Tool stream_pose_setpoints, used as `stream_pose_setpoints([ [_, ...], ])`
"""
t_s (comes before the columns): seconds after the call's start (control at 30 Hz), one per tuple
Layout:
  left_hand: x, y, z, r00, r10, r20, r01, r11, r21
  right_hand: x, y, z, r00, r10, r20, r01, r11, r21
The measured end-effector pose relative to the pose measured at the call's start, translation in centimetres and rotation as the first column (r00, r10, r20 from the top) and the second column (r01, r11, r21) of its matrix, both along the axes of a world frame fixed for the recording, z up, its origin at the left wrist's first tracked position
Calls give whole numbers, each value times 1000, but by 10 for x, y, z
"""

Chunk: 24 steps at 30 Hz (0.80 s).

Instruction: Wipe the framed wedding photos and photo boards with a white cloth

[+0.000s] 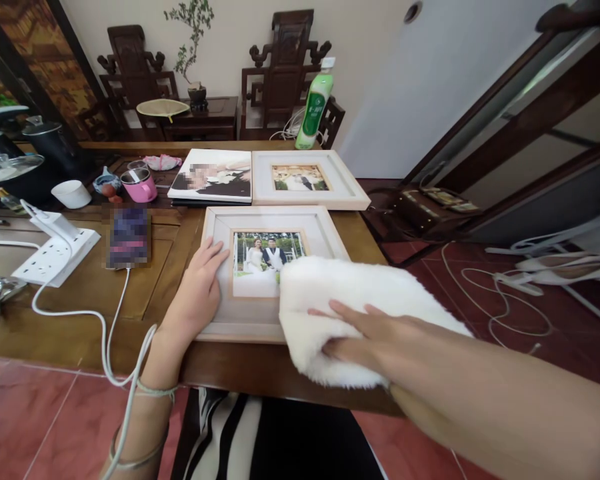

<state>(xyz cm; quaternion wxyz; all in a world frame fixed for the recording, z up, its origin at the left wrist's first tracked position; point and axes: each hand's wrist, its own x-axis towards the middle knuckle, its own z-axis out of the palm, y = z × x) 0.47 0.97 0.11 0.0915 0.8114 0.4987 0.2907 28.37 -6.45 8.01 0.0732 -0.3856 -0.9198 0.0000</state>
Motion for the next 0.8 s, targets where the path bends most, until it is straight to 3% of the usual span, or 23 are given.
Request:
stream_pose_setpoints([
  [0.1,0,0,-1,1000,-5,-12,5,1000,13,-4,-6,6,998,55,20,-53,996,-68],
  [0.17,0,1,-2,1000,-8,-19,9,1000,21,-7,7,3,995,-43,92,53,993,-109],
  [0.27,0,1,-3,1000,-8,-20,9,1000,25,-8,47,-11,975,-173,139,180,983,-46],
  [0.43,-1,0,-3,999,-12,-31,13,1000,19,-10,122,-37,967,-250,57,244,964,102],
  [0.53,0,0,-2,999,-20,-34,21,1000,15,-18,143,-41,966,-254,45,247,962,116],
  [0.67,0,0,-1,999,-11,-34,11,1000,13,-28,128,-35,977,-184,107,180,983,48],
  [0.8,0,-1,0,1000,-1,-28,1,1000,2,-24,78,-17,983,-54,174,68,995,-75],
])
